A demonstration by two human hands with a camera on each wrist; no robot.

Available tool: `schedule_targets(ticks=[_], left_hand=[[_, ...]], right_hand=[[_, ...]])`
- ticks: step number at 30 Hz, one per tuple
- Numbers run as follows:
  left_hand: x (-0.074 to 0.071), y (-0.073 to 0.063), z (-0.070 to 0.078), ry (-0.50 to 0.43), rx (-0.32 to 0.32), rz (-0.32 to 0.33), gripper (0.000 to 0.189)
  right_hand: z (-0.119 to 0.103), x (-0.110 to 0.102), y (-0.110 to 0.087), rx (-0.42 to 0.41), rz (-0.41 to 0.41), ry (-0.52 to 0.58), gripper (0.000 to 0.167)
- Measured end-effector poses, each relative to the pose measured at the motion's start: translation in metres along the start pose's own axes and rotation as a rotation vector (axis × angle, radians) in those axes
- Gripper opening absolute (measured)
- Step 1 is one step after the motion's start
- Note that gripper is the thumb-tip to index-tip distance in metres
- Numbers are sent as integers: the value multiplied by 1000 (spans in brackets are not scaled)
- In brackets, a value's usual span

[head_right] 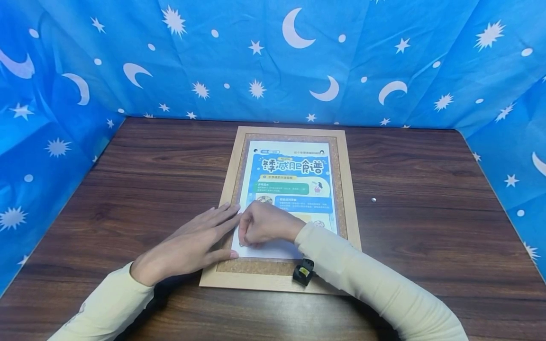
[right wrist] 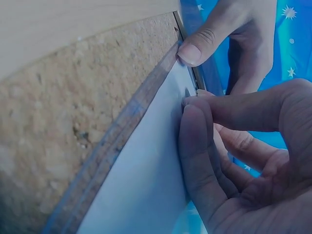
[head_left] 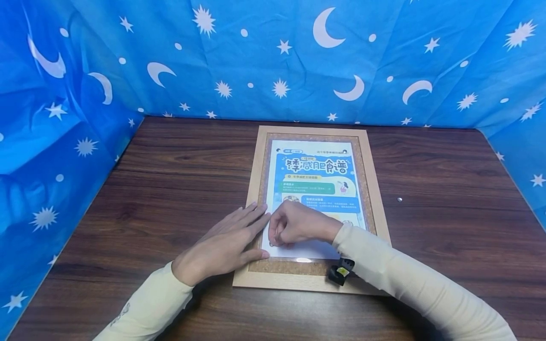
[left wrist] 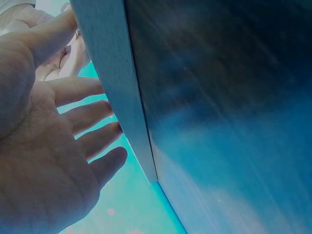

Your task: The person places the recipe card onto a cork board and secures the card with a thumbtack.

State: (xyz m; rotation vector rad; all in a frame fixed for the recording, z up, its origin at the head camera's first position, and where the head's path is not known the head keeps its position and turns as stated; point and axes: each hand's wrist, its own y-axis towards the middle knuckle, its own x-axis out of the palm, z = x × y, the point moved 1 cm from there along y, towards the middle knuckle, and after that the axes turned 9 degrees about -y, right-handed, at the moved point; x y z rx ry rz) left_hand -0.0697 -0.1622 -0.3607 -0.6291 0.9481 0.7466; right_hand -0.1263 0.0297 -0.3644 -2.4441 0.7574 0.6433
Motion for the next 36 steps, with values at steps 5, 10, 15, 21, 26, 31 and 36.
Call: schedule_targets(ticks=[5,10,15,21,26,31,36], left_hand=[[0,1,0,13,10,7,80],[0,0,0,5,7,4,80],[0,0,0,2,5,4,79],[0,1,0,8,1,0,80],[0,0,0,7,-3,-2,80],[0,0,1,11,-7,-3,80],[-1,0,1,17,-1,-5,80]], right_hand=[[0,0,0,25,1,24,19],[-1,0,0,43,8,-5,19],[-2,1,1,75,10,-18,18],[-2,0,1,92,10,-30,17],[-2,1,2,102,11,-30,17],[-3,1,3,93,17,-50,16],[-3,1,2,71,19,-59,16]])
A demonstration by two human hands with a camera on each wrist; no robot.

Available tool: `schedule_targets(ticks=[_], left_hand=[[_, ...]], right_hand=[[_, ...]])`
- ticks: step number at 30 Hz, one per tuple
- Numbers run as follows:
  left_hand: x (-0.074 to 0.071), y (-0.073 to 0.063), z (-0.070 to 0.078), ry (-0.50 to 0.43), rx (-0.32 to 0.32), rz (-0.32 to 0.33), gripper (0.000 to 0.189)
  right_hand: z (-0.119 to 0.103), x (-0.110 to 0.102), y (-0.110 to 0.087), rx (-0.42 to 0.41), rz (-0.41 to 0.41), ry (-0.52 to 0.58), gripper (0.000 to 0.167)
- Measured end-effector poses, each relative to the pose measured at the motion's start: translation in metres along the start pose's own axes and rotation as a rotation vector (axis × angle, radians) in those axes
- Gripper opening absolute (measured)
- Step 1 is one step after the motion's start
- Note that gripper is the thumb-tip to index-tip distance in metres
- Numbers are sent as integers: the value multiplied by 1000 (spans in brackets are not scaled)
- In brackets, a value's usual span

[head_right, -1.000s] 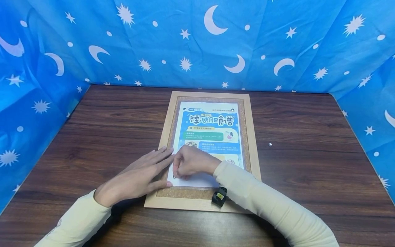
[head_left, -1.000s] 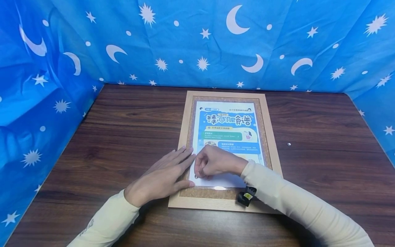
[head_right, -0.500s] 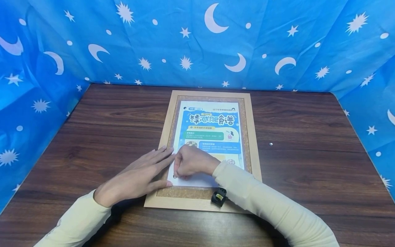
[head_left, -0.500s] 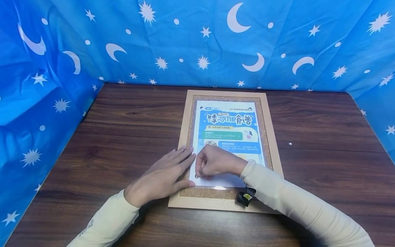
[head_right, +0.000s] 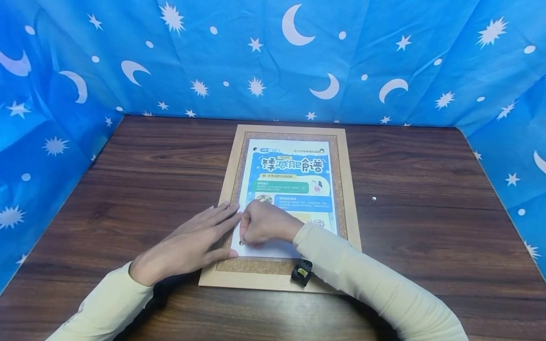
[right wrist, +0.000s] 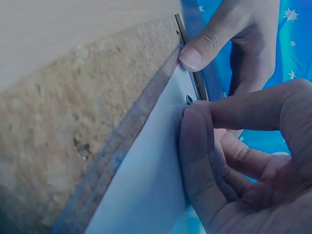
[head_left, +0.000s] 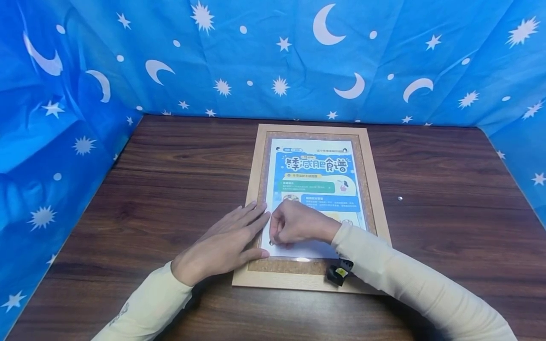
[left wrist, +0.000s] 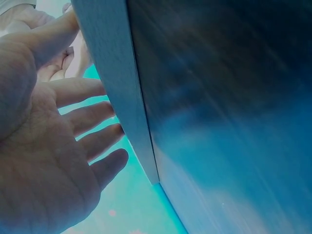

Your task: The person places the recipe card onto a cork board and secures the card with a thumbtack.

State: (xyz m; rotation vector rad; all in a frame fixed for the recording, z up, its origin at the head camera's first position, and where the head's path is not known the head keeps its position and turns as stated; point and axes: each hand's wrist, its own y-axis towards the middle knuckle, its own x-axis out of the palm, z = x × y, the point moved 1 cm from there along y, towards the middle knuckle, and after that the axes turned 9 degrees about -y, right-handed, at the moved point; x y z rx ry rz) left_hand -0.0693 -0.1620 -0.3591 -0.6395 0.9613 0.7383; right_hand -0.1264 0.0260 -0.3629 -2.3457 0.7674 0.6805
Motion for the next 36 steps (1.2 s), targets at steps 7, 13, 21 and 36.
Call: schedule_targets(ticks=[7,13,21,36], left_hand=[[1,1,0,5,20,15,79],[1,1,0,6,10,3,79],[1,1,0,3,-5,-8,79],[1,1,2,-9,-19,-7,78]], right_hand=[[4,-3,-3,-64,-8,-5,18],[10,-11,-13,-96,18,51,24],[31,-34,-41,-23,114,111,14],[101,-88,-112,194,408,-82,11]])
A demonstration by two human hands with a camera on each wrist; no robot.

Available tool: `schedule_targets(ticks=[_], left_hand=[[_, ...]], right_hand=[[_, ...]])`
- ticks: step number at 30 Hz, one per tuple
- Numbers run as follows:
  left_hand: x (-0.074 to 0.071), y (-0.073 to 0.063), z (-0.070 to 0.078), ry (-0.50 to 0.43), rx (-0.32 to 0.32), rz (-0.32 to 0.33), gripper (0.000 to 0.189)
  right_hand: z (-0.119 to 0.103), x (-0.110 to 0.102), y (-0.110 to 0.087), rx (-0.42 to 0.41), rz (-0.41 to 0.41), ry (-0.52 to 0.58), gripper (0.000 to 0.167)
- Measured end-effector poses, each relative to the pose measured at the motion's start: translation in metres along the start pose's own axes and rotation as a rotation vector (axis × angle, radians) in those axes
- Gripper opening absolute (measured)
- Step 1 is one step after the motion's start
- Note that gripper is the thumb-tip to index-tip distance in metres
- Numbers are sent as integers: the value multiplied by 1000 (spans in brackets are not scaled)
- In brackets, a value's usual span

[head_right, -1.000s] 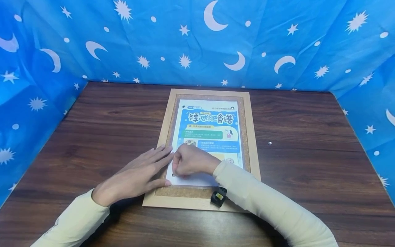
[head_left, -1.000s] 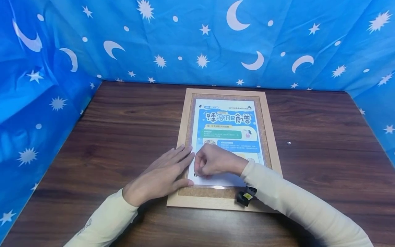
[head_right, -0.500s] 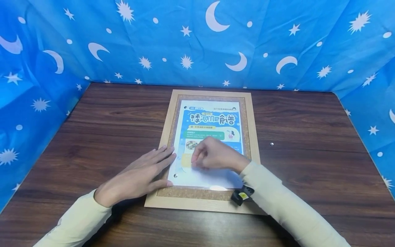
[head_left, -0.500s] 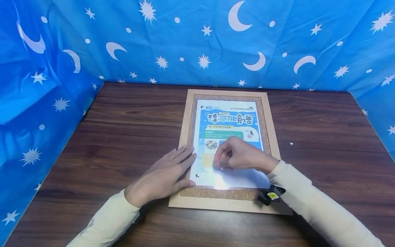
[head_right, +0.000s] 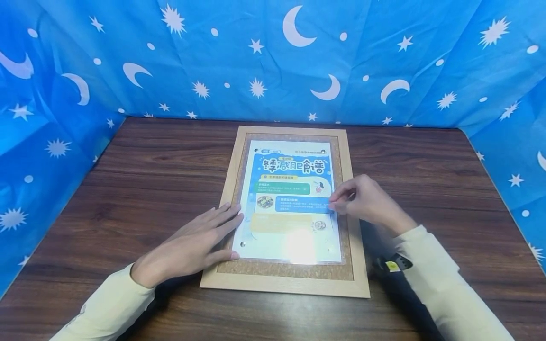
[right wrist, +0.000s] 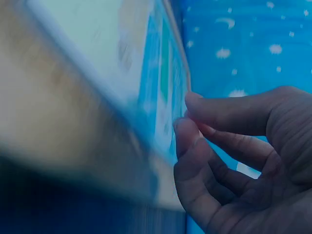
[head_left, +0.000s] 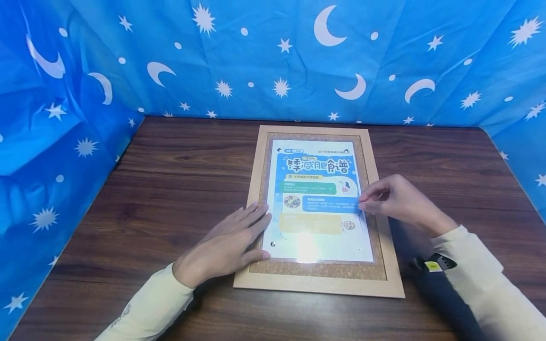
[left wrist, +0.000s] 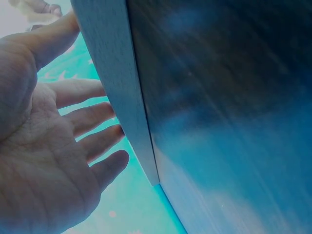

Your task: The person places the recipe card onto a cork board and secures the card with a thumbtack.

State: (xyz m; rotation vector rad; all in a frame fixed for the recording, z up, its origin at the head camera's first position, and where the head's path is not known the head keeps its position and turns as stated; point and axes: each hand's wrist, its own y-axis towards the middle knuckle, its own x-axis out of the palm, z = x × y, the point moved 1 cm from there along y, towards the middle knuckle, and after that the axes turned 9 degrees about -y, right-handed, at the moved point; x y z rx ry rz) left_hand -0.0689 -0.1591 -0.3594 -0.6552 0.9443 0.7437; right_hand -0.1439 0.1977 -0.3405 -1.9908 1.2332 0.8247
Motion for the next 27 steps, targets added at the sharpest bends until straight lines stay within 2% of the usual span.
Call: schedule_targets(ticks=[7,12,18,27], left_hand=[[0,0,1,-10,5,3,77],[0,0,1,-3,14,7,77],[0,-1,1,-7,8,7,77],[1,-1,1,-3,-6,10,77]], right_hand=[[46,-17,-17,106,89,-132,21],[70,-28,-22,171,104,-165,25],[84,-29,-20,213,100,-166,28],[88,-22,-14,279,93,-63,30]])
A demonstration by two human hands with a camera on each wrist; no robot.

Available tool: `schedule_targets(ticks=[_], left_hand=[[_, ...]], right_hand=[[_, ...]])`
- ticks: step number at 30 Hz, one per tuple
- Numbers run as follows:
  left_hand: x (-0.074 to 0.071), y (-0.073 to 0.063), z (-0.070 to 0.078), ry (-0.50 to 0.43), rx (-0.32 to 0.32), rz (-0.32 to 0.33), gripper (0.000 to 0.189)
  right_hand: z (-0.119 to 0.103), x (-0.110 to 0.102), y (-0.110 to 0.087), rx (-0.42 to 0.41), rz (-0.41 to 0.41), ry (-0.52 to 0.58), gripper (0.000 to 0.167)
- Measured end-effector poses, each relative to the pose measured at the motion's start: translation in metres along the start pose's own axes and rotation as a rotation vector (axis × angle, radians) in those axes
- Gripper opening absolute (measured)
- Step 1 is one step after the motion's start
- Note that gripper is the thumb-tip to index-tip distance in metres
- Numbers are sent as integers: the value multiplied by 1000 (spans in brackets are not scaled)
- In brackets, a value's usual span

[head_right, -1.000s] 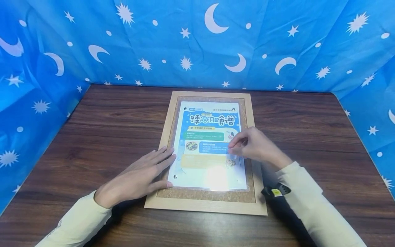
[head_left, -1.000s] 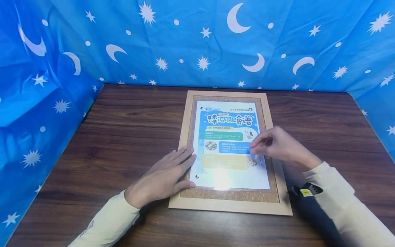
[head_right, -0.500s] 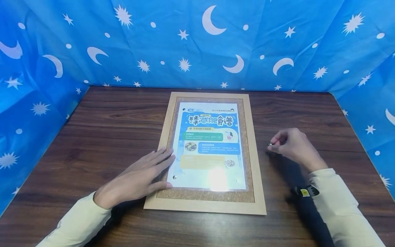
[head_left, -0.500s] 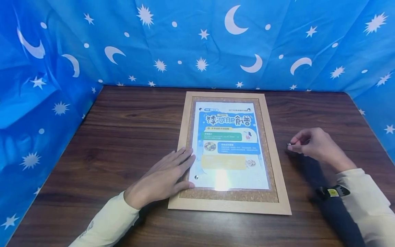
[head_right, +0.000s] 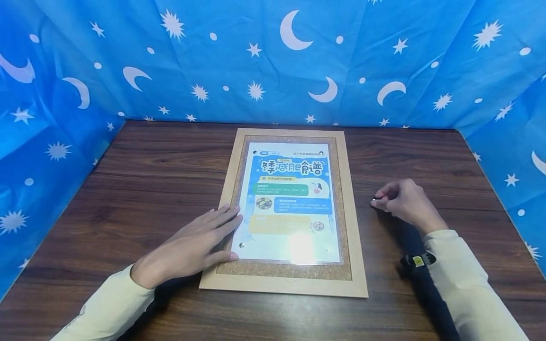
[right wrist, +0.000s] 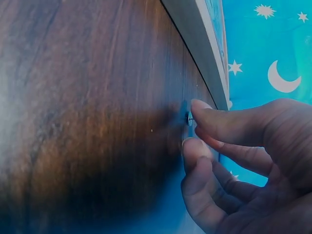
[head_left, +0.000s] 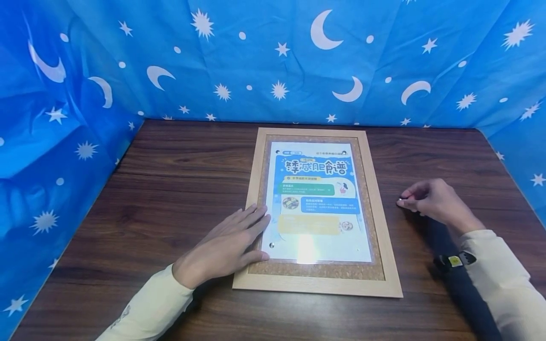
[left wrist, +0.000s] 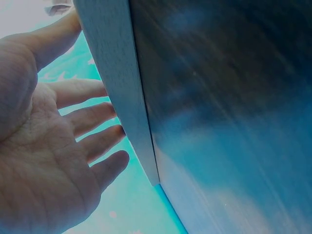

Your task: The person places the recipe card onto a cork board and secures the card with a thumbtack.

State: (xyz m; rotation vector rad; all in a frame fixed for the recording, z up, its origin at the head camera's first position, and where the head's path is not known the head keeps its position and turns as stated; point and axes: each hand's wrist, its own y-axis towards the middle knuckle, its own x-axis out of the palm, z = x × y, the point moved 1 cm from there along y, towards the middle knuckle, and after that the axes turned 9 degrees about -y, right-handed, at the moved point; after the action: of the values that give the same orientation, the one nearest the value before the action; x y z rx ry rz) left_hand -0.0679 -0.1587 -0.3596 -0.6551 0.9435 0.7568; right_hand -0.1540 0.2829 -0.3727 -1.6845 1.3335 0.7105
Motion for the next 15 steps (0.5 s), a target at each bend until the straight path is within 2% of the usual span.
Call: schedule_targets(ticks=[10,15], left_hand=[[1,1,-1,2,-2,-6,77],[1,0,0,-2,-3,-10,77]], right_hand=[[-2,1,4,-1,8,-22,20],[-7,-1,1,-63,72,-40,18]])
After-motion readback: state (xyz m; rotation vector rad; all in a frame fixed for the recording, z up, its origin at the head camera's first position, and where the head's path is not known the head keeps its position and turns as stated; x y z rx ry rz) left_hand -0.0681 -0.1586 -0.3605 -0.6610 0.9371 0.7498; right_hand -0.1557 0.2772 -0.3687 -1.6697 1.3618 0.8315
